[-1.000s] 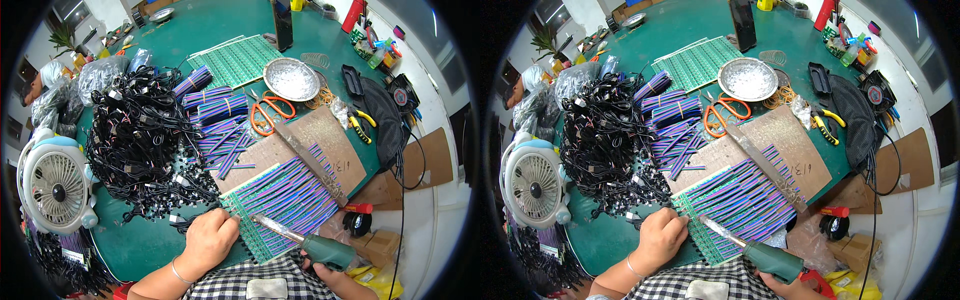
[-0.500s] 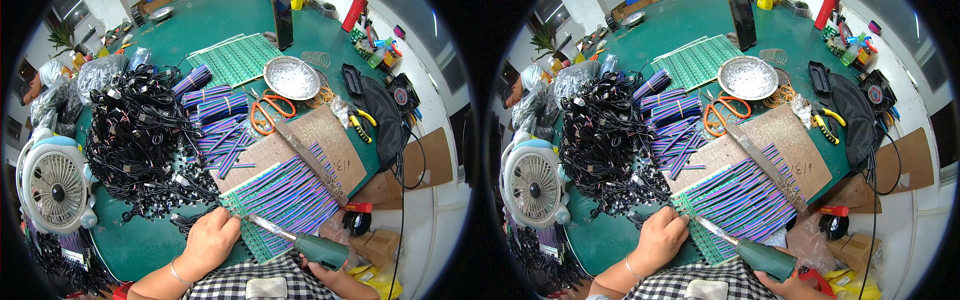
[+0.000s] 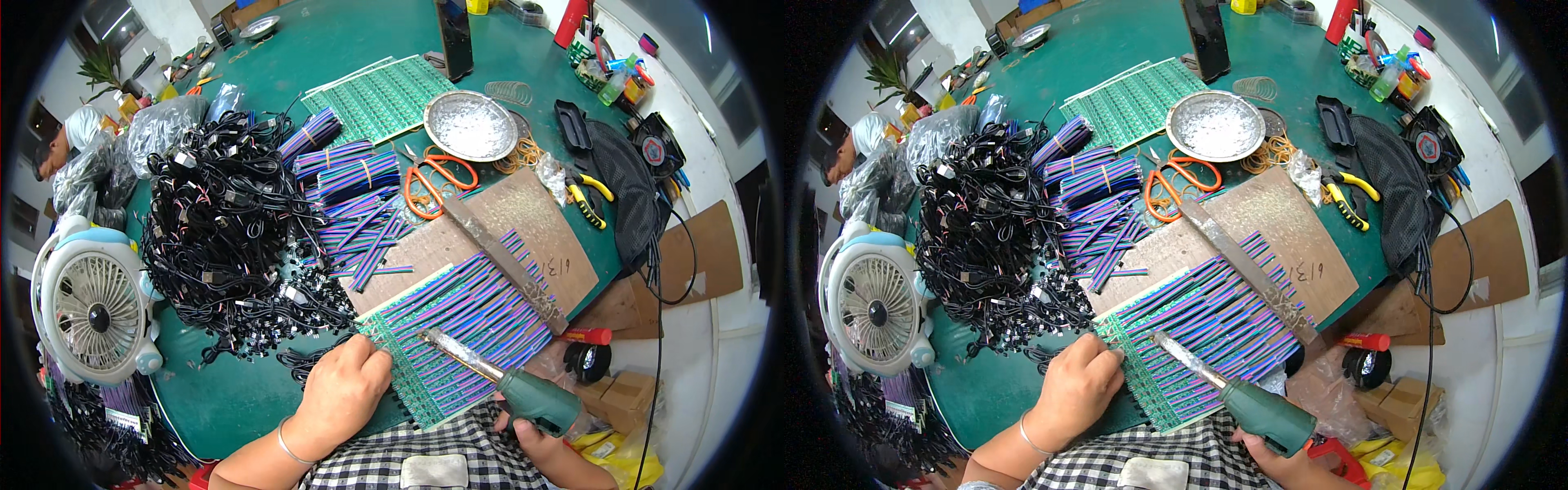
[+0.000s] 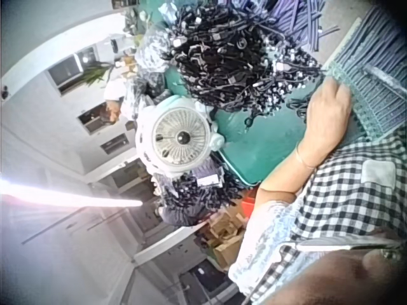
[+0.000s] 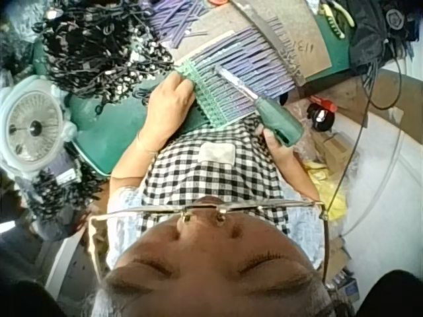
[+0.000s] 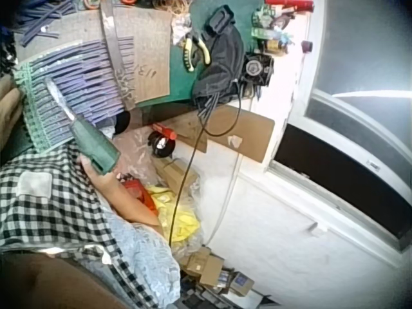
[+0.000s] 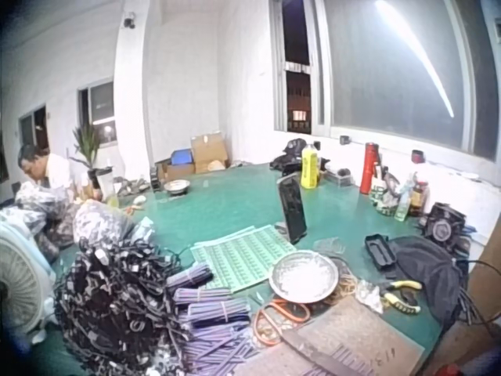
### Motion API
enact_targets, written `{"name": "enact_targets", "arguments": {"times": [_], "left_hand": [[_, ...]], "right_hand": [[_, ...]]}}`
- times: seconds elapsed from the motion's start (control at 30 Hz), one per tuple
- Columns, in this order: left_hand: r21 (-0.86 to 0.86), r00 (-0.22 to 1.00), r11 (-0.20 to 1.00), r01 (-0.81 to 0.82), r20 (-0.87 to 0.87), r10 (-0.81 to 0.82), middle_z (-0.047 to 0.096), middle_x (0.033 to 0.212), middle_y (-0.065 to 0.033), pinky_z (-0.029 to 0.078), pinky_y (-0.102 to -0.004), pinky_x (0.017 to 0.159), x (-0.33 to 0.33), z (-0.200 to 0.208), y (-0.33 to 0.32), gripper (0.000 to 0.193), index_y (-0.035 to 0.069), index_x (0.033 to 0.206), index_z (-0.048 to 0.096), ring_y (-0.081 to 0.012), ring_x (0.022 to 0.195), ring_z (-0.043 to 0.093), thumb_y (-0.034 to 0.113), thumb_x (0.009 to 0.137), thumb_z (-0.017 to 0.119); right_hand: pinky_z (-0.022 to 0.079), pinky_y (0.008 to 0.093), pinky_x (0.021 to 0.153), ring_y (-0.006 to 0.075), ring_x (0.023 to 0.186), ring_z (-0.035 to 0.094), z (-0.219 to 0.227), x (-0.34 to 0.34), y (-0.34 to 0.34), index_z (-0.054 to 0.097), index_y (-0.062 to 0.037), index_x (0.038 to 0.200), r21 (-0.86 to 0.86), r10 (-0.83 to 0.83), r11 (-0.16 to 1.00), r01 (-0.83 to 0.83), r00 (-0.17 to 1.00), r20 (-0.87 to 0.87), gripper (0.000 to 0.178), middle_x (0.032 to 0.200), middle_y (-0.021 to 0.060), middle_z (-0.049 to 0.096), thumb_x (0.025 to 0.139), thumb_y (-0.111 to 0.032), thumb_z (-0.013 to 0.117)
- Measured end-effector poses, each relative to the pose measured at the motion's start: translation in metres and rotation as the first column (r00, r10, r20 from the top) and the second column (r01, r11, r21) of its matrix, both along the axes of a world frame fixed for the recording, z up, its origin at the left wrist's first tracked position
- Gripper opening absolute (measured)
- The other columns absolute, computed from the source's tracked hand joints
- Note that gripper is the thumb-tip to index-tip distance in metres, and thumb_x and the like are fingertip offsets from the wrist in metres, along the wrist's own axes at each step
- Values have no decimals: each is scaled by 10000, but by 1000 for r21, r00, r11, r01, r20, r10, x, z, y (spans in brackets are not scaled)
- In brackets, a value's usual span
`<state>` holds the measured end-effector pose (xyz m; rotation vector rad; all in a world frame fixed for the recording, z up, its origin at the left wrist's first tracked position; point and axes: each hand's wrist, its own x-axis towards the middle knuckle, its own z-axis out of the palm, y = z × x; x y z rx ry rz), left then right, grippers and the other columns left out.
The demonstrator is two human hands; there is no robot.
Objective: The person secures colored wires to a circuit board using a hot glue gun.
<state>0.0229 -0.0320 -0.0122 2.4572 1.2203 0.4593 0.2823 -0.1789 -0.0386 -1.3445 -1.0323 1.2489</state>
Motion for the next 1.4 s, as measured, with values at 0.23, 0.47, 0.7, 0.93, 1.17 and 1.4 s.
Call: {"name": "enact_targets", "arguments": {"times": [0.23,0.47,0.7,0.93,1.17,1.4], "left_hand": [[15,1000,1000,-9,6,9,535,800,-110,523,-389,591,1,1,-1,199,26,889,624,-295,677,600,18,711,713],[21,1000,999,-28,14,27,545,804,-112,523,-391,600,1,0,-1,200,27,886,618,-299,687,605,5,710,712],[38,996,998,-54,76,51,568,798,-97,513,-379,594,-1,-3,-5,209,42,901,637,-286,678,603,3,717,728],[18,976,996,-82,203,77,565,811,-88,516,-376,588,3,-13,-4,189,56,882,597,-280,678,613,23,732,706],[47,978,995,-90,195,80,565,799,-87,511,-382,577,3,-16,-4,200,62,872,587,-280,670,616,31,718,711],[45,982,996,-72,178,63,577,812,-88,506,-382,571,3,-16,-4,221,60,867,592,-282,673,609,-7,691,708]], "right_hand": [[558,334,638,215,696,657,0,0,4,441,104,1289,51,53,997,-56,996,65,578,1141,211,623,922,-302,627],[562,337,659,216,717,664,17,-7,28,451,85,1288,69,-85,993,99,979,-183,520,1145,187,635,962,-299,579],[582,476,696,273,754,664,30,-20,61,365,25,1356,-16,-73,997,73,884,-463,516,1199,216,571,974,-284,522],[349,673,1075,298,1300,476,24,-63,89,301,-120,1460,-46,-51,999,23,619,-783,592,1463,98,396,947,-218,579],[273,668,1119,259,1395,368,16,-76,100,289,-125,1485,-28,-2,999,-32,616,-788,610,1470,71,394,946,-195,565],[256,626,1146,262,1421,335,12,-78,99,250,-109,1512,-3,66,995,-104,653,-754,638,1508,87,354,944,-172,534]]}}
